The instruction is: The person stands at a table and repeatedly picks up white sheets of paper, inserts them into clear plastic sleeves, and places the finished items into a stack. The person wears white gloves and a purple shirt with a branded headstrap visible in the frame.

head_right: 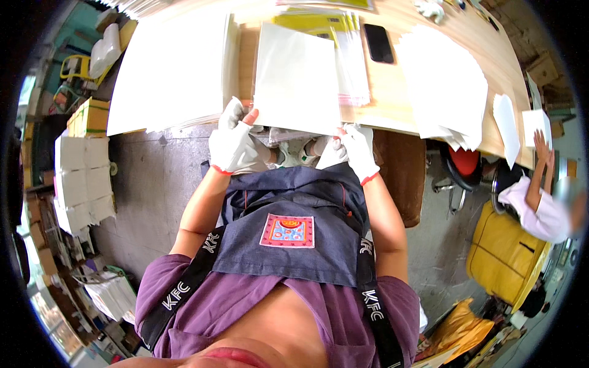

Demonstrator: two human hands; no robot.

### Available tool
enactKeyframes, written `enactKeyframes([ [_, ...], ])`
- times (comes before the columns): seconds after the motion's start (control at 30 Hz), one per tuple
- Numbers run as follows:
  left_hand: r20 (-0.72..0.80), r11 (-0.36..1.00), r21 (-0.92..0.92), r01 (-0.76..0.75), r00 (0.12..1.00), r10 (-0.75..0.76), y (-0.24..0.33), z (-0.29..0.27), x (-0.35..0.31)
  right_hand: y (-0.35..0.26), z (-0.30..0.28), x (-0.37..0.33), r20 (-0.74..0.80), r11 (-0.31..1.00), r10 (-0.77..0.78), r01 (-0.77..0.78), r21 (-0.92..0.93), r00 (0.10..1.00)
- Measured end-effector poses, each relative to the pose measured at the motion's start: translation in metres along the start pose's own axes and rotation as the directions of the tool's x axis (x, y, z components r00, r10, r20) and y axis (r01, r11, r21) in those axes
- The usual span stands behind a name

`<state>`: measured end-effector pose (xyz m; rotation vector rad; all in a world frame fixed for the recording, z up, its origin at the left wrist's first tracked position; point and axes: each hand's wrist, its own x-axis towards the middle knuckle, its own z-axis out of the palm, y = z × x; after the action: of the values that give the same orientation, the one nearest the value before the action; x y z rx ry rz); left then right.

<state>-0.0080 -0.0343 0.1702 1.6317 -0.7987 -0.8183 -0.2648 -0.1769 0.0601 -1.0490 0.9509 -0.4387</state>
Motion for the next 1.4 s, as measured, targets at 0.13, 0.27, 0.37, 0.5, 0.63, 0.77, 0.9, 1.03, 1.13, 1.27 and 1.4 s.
enactKeyframes([
  [0.13, -0.244, 0.991, -0.027, -0.132, 0.962, 0.121, 0.021, -0.064, -0.017, -0.040, 0.074, 0.000, 0.121, 0.999, -0.010, 0.004, 0.052, 0.993],
  [0.27, -0.488, 0.940, 0.267, -0.211, 0.812, 0.320, 0.018, -0.154, -0.009, -0.094, 0.176, 0.021, 0.343, 0.982, -0.097, 0.146, -0.118, 0.934],
  [0.37, -0.495, 0.879, 0.477, -0.009, 0.824, 0.277, -0.006, -0.196, -0.002, -0.069, 0.221, 0.047, 0.366, 0.964, -0.193, 0.245, -0.102, 0.911],
  [0.5, -0.532, 0.925, 0.374, -0.058, 0.804, 0.266, -0.064, -0.199, 0.012, -0.086, 0.223, 0.033, 0.363, 0.985, -0.025, 0.086, -0.153, 0.931],
  [0.63, -0.765, 0.958, 0.022, -0.287, 0.611, 0.201, -0.094, -0.181, -0.003, -0.087, 0.141, 0.017, 0.247, 0.988, -0.143, 0.125, 0.086, 0.958],
  [0.77, -0.719, 0.928, 0.190, -0.319, 0.599, 0.353, -0.146, -0.133, -0.046, -0.071, 0.005, -0.019, -0.452, 0.910, -0.296, 0.393, 0.135, 0.841],
  [0.9, 0.125, 0.475, 0.695, -0.540, 0.741, 0.659, -0.146, -0.067, -0.046, -0.098, -0.105, -0.056, -0.691, 0.949, -0.213, 0.314, 0.022, 0.691],
  [1.03, 0.319, 0.445, 0.662, -0.604, 0.763, 0.562, -0.060, 0.026, -0.013, -0.124, -0.141, -0.051, -0.617, 0.970, -0.002, 0.151, 0.190, 0.787],
  [1.13, 0.380, 0.332, 0.740, -0.585, 0.771, 0.511, -0.070, 0.065, 0.029, -0.133, -0.142, -0.047, -0.618, 0.963, 0.018, 0.152, 0.222, 0.786],
  [1.27, 0.462, 0.223, 0.783, -0.581, 0.783, 0.416, -0.061, 0.092, 0.092, -0.123, -0.152, -0.050, -0.623, 0.924, -0.061, 0.280, 0.260, 0.780],
  [1.4, 0.400, 0.236, 0.794, -0.560, 0.773, 0.492, -0.056, 0.099, 0.121, -0.096, -0.163, -0.066, -0.427, 0.797, 0.047, 0.224, 0.561, 0.903],
])
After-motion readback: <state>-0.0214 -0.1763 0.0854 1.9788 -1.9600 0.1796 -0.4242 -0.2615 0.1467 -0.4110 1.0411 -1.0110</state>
